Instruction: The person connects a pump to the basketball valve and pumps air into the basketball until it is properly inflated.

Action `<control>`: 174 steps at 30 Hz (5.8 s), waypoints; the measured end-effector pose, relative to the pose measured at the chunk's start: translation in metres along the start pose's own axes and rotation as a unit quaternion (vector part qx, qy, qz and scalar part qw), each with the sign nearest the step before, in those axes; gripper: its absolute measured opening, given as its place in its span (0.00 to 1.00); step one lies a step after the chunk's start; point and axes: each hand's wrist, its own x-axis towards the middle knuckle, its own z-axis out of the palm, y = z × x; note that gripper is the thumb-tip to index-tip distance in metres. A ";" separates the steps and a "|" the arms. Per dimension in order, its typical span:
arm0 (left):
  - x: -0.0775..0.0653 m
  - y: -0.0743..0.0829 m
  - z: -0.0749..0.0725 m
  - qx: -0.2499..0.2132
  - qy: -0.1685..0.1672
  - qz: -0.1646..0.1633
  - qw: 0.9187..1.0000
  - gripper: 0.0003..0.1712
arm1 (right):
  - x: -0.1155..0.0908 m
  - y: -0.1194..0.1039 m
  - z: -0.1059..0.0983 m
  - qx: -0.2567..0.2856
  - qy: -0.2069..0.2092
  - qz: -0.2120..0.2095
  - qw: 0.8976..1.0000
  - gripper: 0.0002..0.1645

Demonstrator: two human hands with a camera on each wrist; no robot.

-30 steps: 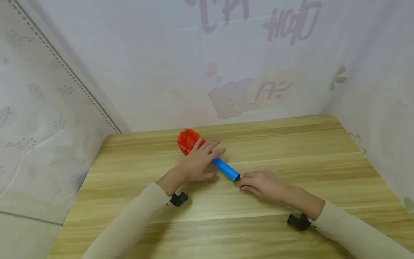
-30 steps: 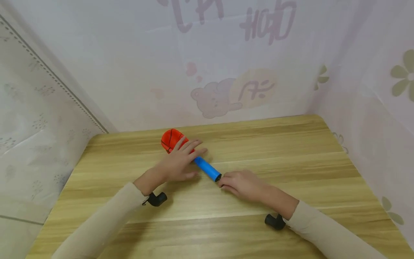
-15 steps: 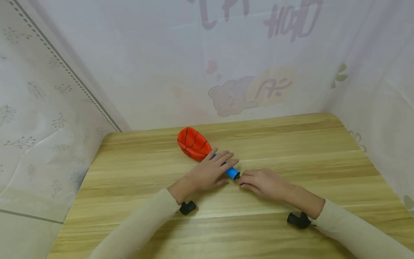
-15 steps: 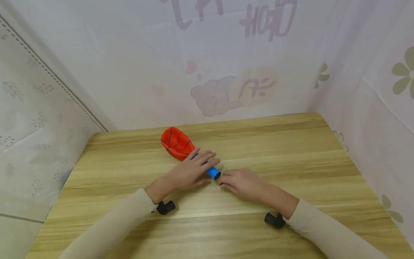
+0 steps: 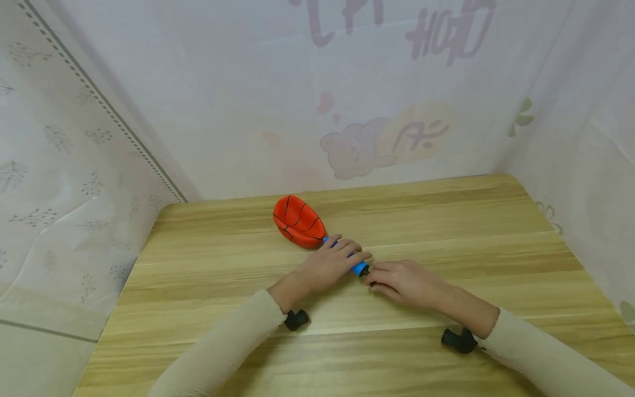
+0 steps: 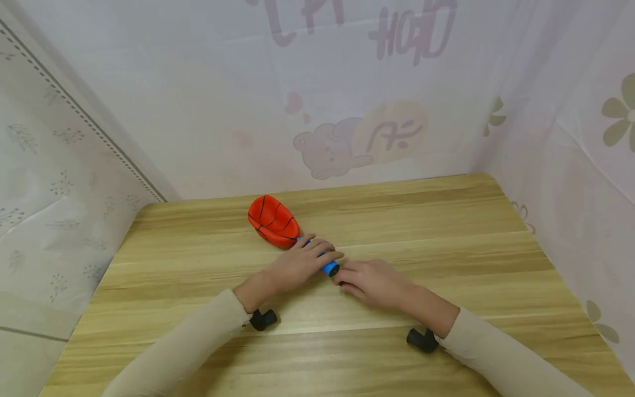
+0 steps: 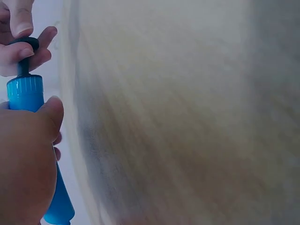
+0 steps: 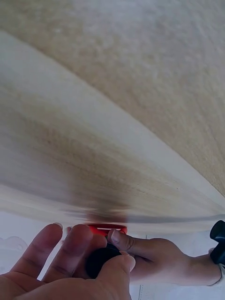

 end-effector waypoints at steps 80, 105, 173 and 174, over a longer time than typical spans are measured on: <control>0.008 -0.008 0.000 -0.082 0.030 -0.020 0.996 0.24 | -0.069 -0.014 -0.025 -0.156 0.096 -0.059 0.981 0.32; 0.014 -0.005 0.001 -0.067 0.022 -0.028 0.997 0.25 | 0.003 0.012 -0.010 -0.207 0.015 -0.087 0.974 0.14; 0.011 -0.009 0.000 -0.050 0.021 -0.043 0.998 0.24 | -0.003 0.019 -0.004 -0.182 0.048 -0.110 0.976 0.34; 0.011 -0.009 0.000 -0.050 0.021 -0.042 0.998 0.24 | 0.000 0.019 -0.003 -0.181 0.049 -0.112 0.976 0.34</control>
